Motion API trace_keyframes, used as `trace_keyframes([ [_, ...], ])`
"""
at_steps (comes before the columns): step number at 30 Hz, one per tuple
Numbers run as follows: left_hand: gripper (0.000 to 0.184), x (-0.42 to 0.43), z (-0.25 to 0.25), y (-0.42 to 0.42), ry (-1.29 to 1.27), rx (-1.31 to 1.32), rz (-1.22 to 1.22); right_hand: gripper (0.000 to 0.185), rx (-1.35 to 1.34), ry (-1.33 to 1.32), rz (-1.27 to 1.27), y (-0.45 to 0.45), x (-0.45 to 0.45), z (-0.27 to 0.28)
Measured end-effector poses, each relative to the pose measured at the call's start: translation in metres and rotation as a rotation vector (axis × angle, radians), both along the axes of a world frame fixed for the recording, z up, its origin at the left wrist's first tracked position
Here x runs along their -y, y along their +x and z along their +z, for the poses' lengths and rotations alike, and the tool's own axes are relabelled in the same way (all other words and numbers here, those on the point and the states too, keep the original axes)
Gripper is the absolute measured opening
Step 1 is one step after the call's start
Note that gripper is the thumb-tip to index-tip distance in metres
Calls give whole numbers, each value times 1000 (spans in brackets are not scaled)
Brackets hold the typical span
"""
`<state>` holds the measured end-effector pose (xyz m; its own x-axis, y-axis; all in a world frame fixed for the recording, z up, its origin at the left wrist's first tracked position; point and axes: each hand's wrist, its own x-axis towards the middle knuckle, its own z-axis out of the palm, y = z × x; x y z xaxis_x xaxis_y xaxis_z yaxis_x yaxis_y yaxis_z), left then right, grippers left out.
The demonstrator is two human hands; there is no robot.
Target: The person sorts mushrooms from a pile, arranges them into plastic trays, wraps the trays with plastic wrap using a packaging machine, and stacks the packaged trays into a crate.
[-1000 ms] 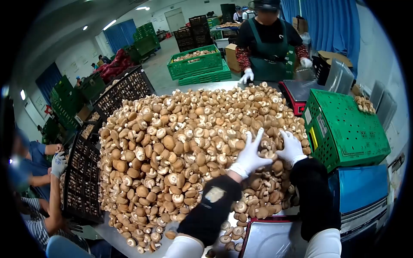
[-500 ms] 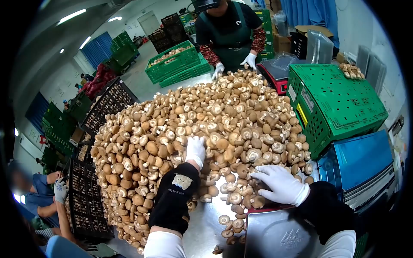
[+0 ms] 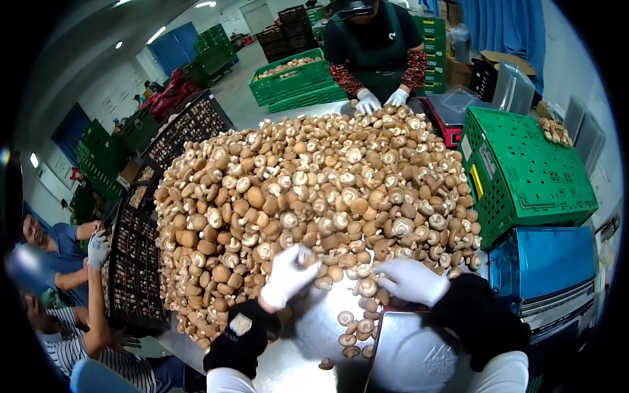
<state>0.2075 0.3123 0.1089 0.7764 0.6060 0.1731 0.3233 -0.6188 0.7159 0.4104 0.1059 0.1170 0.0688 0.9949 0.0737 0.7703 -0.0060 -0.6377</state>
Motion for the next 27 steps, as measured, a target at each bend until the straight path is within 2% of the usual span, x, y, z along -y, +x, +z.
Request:
trace_keyframes([
  [2,20,32,-7,-46,-205,100,45,18,161,-58,-18,-9,-45,-4],
  [4,16,65,-40,-86,-640,330,98,12,397,-80,-35,-6,-88,-37],
  [6,18,96,-27,-119,-1057,365,137,13,595,-78,-60,-3,-116,-70],
  [7,19,110,-36,-136,-1062,316,214,11,697,-168,-72,-5,-127,-84],
  [8,21,124,-46,-152,-1069,268,291,11,730,-119,-69,-2,-135,-110],
  [10,20,149,-53,-173,-1210,256,424,12,741,-176,-49,-3,-140,-104],
  [11,21,162,-84,-193,-1229,302,474,12,644,-227,-94,-1,-140,-94],
  [12,21,169,-89,-200,-1243,312,477,12,550,-278,-141,1,-137,-81],
  [13,22,176,-91,-204,-1345,418,535,18,321,-55,-213,1,-127,-65],
  [14,24,184,-93,-205,-1453,525,593,17,68,176,-288,8,-124,-69],
  [16,19,188,-91,-201,-1617,625,607,17,-672,185,-462,19,-109,-42],
  [18,18,193,-97,-197,-1636,677,635,19,-1292,145,-457,27,-83,-2],
  [19,18,194,-93,-193,-1648,678,628,22,-1341,108,-394,38,-74,3],
  [20,16,193,-87,-189,-1649,617,642,21,-1255,126,-424,39,-68,6],
  [22,14,196,-87,-186,-1647,561,649,21,-583,-211,-464,29,-64,21],
  [23,15,198,-92,-186,-1649,570,619,21,-71,5,-301,24,-58,4],
  [24,17,200,-93,-185,-1649,578,592,31,423,23,-169,16,-54,1],
  [26,18,203,-91,-185,-1640,555,571,37,798,-255,-26,0,-59,-7],
  [27,19,203,-88,-185,-1629,532,554,42,859,-307,54,2,-59,-21],
])
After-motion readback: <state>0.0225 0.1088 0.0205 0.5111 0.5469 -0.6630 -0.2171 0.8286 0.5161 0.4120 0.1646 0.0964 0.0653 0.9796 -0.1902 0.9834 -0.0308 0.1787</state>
